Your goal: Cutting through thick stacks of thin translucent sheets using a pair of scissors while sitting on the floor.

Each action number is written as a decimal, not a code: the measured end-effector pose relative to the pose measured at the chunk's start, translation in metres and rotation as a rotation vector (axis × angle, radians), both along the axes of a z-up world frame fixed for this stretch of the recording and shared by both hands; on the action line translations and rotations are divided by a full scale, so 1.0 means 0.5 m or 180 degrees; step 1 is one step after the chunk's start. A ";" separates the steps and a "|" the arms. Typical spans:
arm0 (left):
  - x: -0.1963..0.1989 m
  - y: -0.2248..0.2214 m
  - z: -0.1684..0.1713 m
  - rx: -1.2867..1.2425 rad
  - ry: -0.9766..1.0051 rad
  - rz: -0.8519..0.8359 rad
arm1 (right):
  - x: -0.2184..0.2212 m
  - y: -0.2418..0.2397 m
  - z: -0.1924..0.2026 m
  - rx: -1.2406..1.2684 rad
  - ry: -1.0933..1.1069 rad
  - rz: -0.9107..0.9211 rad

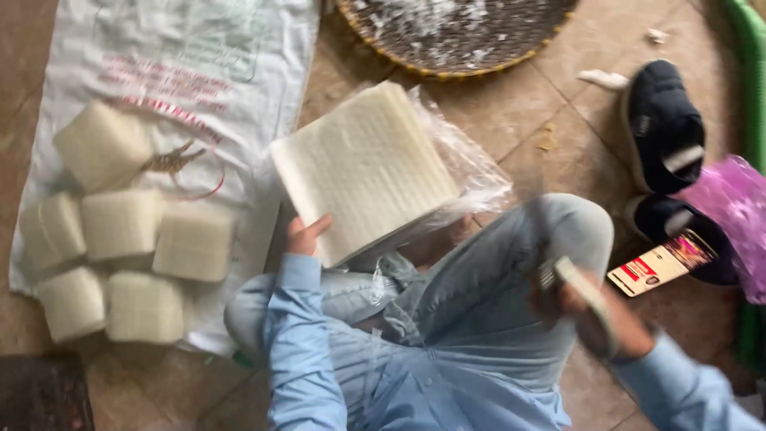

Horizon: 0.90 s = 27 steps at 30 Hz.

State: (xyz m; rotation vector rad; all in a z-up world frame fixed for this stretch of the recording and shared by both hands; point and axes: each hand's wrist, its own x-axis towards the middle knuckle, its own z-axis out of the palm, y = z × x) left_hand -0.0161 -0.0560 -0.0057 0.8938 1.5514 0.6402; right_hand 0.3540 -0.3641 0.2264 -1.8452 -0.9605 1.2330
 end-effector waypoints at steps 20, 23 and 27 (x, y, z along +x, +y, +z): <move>-0.025 -0.010 -0.116 0.0061 -0.1215 0.0255 | -0.332 0.189 -0.270 -0.1089 0.1540 -0.0072; -0.022 -0.012 -0.125 0.0122 -0.1257 0.0264 | -0.337 0.178 -0.274 -0.1266 0.1423 -0.0211; -0.027 -0.014 -0.122 0.0166 -0.1231 0.0177 | -0.348 0.175 -0.289 -0.1155 0.1325 -0.0432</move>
